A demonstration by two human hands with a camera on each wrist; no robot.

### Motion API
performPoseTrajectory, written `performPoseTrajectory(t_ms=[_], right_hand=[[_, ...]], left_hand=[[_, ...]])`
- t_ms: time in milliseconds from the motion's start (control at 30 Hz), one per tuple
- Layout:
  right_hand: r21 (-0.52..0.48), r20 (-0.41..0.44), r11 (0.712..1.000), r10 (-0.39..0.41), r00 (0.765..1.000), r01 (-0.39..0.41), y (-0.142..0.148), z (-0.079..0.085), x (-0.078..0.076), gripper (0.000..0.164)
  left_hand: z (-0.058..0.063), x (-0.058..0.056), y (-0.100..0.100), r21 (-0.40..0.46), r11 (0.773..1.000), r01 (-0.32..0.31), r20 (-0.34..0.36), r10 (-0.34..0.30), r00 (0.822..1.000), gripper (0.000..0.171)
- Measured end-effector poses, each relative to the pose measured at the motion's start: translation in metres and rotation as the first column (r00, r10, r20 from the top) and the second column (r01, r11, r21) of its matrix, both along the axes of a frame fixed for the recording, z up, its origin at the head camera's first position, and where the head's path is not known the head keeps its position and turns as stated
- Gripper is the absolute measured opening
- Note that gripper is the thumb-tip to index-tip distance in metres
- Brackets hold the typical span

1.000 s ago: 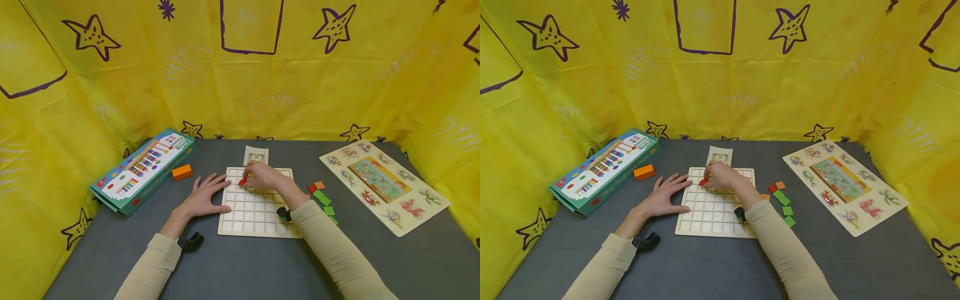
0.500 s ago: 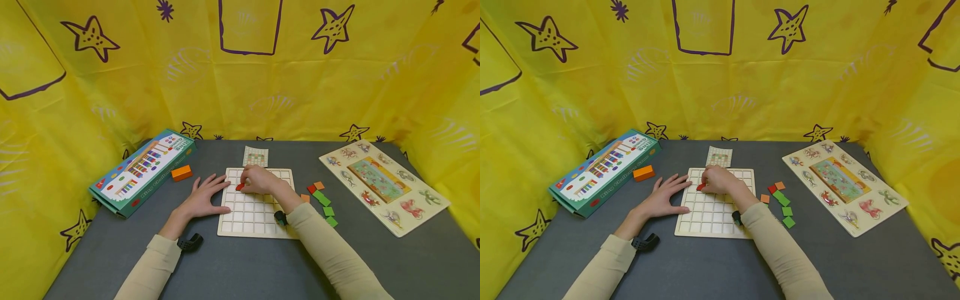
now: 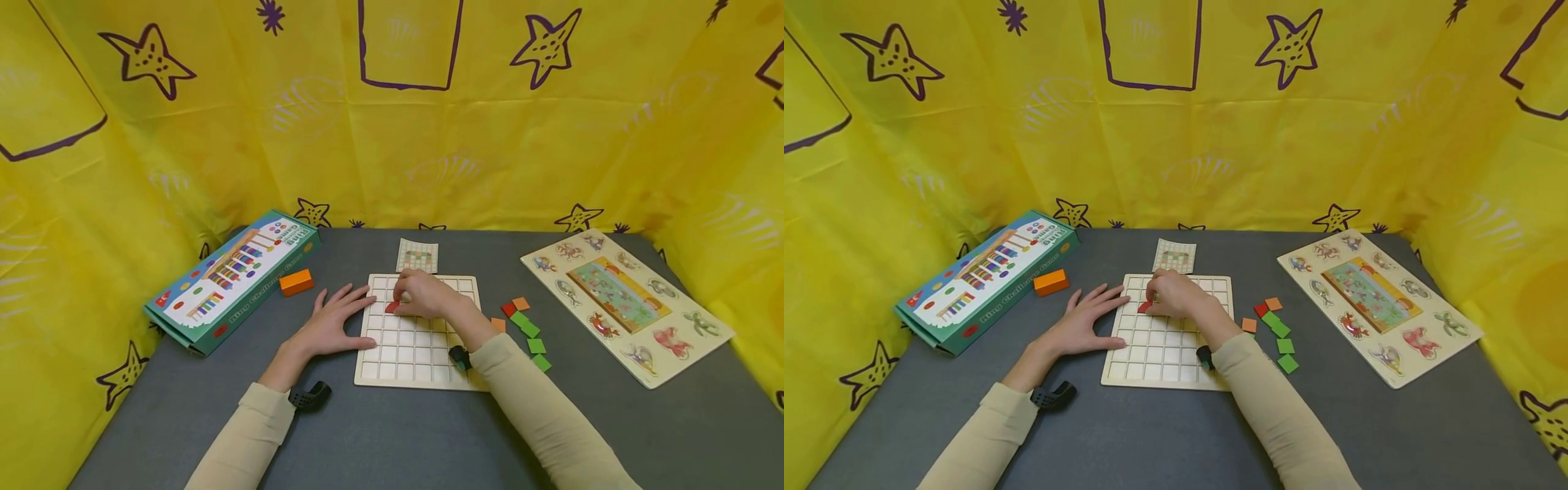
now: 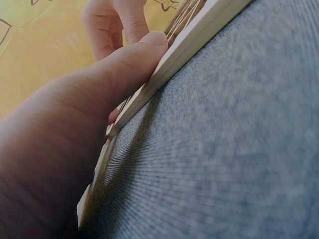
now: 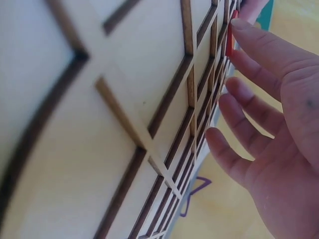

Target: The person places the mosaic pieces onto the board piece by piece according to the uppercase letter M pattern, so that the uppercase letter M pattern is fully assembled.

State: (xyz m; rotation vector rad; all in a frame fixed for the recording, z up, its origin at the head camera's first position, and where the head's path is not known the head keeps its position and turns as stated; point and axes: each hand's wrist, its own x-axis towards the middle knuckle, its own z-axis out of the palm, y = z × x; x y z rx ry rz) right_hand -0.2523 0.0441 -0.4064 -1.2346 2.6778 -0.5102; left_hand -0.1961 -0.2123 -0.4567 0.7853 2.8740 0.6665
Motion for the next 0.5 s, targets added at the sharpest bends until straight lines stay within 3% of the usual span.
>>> performPoseTrajectory(t_ms=[500], right_hand=[[-0.01, 0.018, 1.0, 0.006, 1.0, -0.006, 0.0002, 0.0011, 0.0006, 0.017]], left_hand=[[-0.0003, 0.0005, 0.0002, -0.004, 1.0, -0.005, 0.0, 0.005, 1.0, 0.094]])
